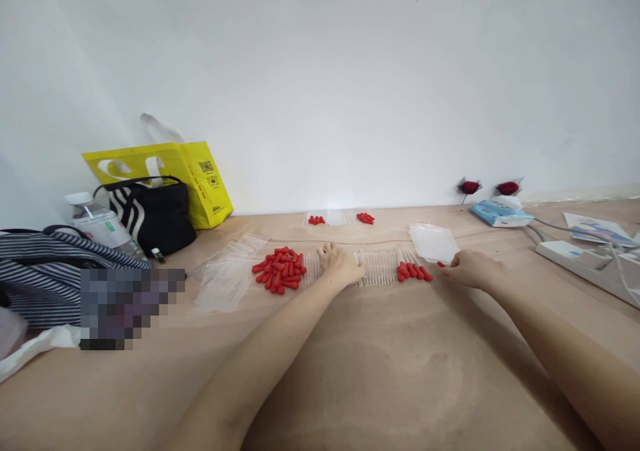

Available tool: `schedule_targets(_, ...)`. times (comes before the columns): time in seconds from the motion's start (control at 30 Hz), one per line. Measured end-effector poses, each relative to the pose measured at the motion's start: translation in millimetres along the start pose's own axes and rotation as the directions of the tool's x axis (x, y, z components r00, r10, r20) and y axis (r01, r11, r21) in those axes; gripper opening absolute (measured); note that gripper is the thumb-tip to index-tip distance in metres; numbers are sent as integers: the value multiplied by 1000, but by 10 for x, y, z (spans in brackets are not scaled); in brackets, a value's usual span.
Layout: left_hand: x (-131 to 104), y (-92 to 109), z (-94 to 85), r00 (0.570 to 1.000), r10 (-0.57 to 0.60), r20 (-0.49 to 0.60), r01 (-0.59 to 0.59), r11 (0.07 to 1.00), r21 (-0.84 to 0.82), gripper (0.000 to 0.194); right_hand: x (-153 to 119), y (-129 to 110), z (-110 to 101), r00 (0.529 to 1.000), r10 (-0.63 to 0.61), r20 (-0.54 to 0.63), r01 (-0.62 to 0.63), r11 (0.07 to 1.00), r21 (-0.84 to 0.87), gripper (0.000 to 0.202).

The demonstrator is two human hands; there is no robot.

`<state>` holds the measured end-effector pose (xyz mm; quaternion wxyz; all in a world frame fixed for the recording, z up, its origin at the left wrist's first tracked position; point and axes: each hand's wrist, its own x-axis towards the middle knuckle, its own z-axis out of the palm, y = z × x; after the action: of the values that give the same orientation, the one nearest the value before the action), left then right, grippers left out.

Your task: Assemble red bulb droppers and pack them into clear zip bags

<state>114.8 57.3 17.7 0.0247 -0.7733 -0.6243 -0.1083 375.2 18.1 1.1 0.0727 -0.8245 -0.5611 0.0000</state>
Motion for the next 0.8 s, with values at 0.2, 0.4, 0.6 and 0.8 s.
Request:
schedule_targets(0.2,68,58,-26,994,-71,84,66,995,69,47,-197,-220,-104,997,6,-75,-8,1000,-30,30)
schedule_targets(0.4,76,100,-88,991,-66,118,57,996,72,41,-361,-490,-18,933,-189,-306,223,972,78,21)
schedule_targets(0.6,-206,-128,-320,980,180,82,-177,983,-41,26,-561,-759,191,828,-413,-379,557,682,473,20)
schedule_targets(0.8,-714,-682,-242,889,458,12,-449,875,-180,19,-745,-968,226,674,-650,-351,729,504,463,16)
